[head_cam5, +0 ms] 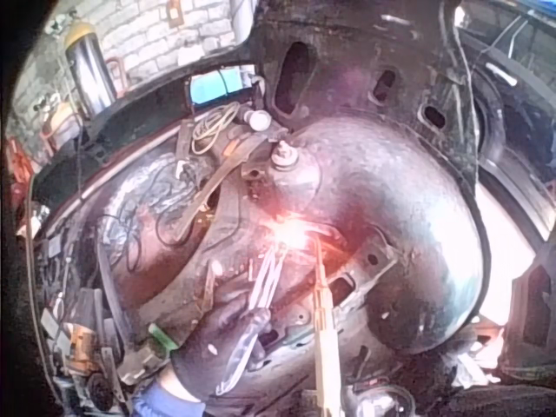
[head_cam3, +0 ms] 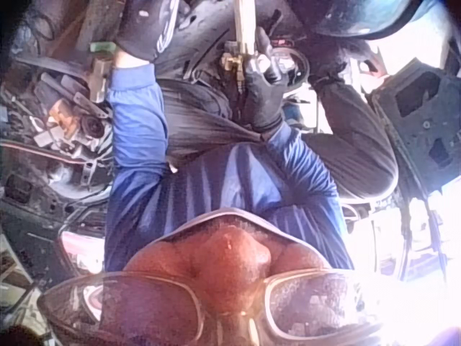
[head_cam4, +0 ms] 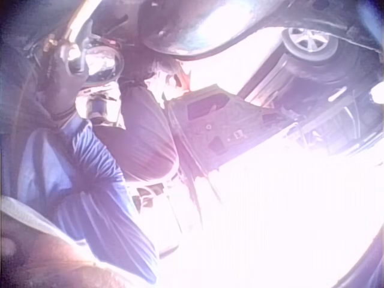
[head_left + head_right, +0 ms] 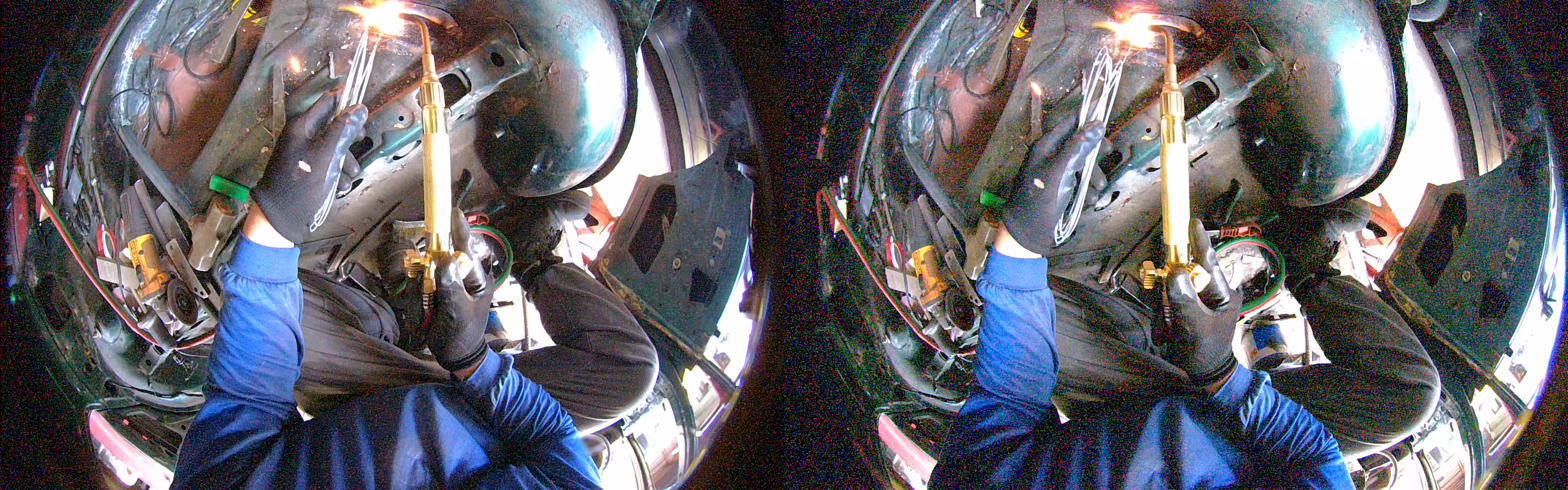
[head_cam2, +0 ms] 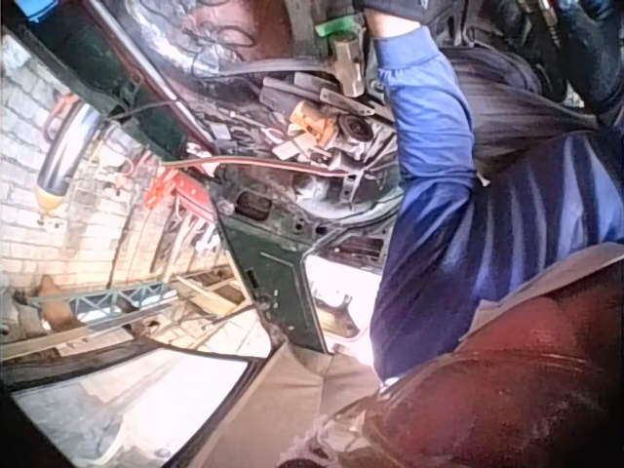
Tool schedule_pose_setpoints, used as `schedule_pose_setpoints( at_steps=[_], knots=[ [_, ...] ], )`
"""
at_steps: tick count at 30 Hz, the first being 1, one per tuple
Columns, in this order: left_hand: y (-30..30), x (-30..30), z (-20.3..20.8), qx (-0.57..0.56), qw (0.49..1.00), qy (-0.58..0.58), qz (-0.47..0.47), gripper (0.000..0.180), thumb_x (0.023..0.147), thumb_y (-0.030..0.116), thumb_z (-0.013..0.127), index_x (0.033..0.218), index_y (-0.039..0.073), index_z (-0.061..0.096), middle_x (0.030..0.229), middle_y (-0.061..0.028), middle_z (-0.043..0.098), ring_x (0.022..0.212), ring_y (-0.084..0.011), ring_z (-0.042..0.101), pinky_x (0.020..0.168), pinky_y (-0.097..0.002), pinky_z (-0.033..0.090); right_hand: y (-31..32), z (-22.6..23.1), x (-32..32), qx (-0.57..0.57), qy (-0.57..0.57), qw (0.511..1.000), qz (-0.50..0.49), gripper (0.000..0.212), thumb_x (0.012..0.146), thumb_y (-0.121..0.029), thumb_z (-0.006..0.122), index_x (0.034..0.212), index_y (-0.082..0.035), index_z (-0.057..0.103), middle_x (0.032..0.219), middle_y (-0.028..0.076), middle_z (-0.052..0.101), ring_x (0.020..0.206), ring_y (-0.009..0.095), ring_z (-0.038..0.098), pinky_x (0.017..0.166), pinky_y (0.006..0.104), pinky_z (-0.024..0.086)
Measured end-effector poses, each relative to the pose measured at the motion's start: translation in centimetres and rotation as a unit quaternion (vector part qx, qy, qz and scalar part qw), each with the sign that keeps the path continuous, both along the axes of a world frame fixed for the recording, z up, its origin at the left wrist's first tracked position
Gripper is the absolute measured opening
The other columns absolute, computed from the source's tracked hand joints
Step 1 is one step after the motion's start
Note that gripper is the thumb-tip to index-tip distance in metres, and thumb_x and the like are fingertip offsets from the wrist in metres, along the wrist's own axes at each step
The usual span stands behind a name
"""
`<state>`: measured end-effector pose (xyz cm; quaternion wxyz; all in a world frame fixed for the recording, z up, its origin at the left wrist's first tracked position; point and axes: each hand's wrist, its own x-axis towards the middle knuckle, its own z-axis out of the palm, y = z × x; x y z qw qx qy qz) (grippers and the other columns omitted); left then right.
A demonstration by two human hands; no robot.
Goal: The person uses a handheld welding torch to weld seams on a car's inner frame while feeding welding wire. They repeatedly reposition the torch and wire, occasionally using a hammer to tap the welded area. The work occurs under the open hood of a car in a workshop.
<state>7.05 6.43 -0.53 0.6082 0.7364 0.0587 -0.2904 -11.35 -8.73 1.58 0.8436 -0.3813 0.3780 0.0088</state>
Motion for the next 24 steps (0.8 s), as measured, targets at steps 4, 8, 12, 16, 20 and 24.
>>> schedule_pose_setpoints(
  at_steps=[4,8,12,16,20,24],
  knots=[
    [0.1,-0.07,-0.25,0.006,1.0,-0.008,0.006,0.049,0.103,0.047,0.065,0.135,0.008,0.064,0.099,-0.0022,0.07,0.067,-0.0078,0.063,0.056,-0.0249,0.051,0.06,-0.06,0.09,-0.002,-0.014,1.0,-0.001,0.062,0.104,-0.001,0.057,0.162,-0.001,0.039,0.133,0.014,0.067,0.105,0.019,0.071,0.097,0.0349,0.06],
    [-0.01,-0.04,0.11,0.003,1.0,-0.005,0.001,0.049,0.103,0.047,0.065,0.134,0.009,0.064,0.099,-0.0024,0.07,0.068,-0.008,0.063,0.056,-0.0248,0.052,-0.01,-0.36,-0.12,-0.005,-0.001,1.0,0.003,0.062,0.104,0.0,0.057,0.163,-0.001,0.038,0.132,0.014,0.067,0.106,0.02,0.071,0.096,0.035,0.06],
    [0.24,0.05,-0.41,0.007,1.0,0.003,0.005,0.05,0.103,0.047,0.065,0.135,0.009,0.064,0.101,-0.0028,0.071,0.069,-0.0084,0.064,0.056,-0.0246,0.053,-0.04,-0.18,-0.04,0.012,0.008,1.0,-0.002,0.062,0.104,-0.001,0.057,0.163,-0.001,0.038,0.131,0.014,0.068,0.106,0.02,0.071,0.095,0.035,0.061],
    [0.03,-0.11,-0.48,0.008,1.0,-0.008,0.016,0.048,0.103,0.046,0.065,0.134,0.009,0.065,0.1,-0.0022,0.071,0.068,-0.0081,0.063,0.055,-0.0246,0.051,-0.07,-0.33,-0.06,0.009,-0.008,1.0,-0.003,0.062,0.104,-0.001,0.058,0.163,-0.001,0.038,0.129,0.014,0.069,0.104,0.021,0.072,0.094,0.0348,0.061],
    [0.15,-0.09,-0.41,0.014,1.0,-0.02,0.001,0.047,0.103,0.045,0.065,0.132,0.009,0.066,0.098,-0.0013,0.071,0.068,-0.0077,0.063,0.054,-0.0246,0.049,0.03,-0.1,0.17,-0.007,-0.005,1.0,-0.005,0.062,0.104,-0.001,0.058,0.163,-0.002,0.039,0.129,0.013,0.069,0.103,0.02,0.072,0.094,0.0343,0.061],
    [-0.34,-0.14,0.03,0.015,0.999,0.002,0.029,0.045,0.104,0.044,0.065,0.133,0.009,0.066,0.098,-0.0015,0.071,0.068,-0.0078,0.063,0.055,-0.0243,0.049,-0.01,-0.3,0.04,-0.033,-0.001,0.999,0.007,0.062,0.104,-0.001,0.058,0.162,-0.001,0.039,0.13,0.013,0.069,0.103,0.018,0.071,0.094,0.0337,0.06]
  ],
)
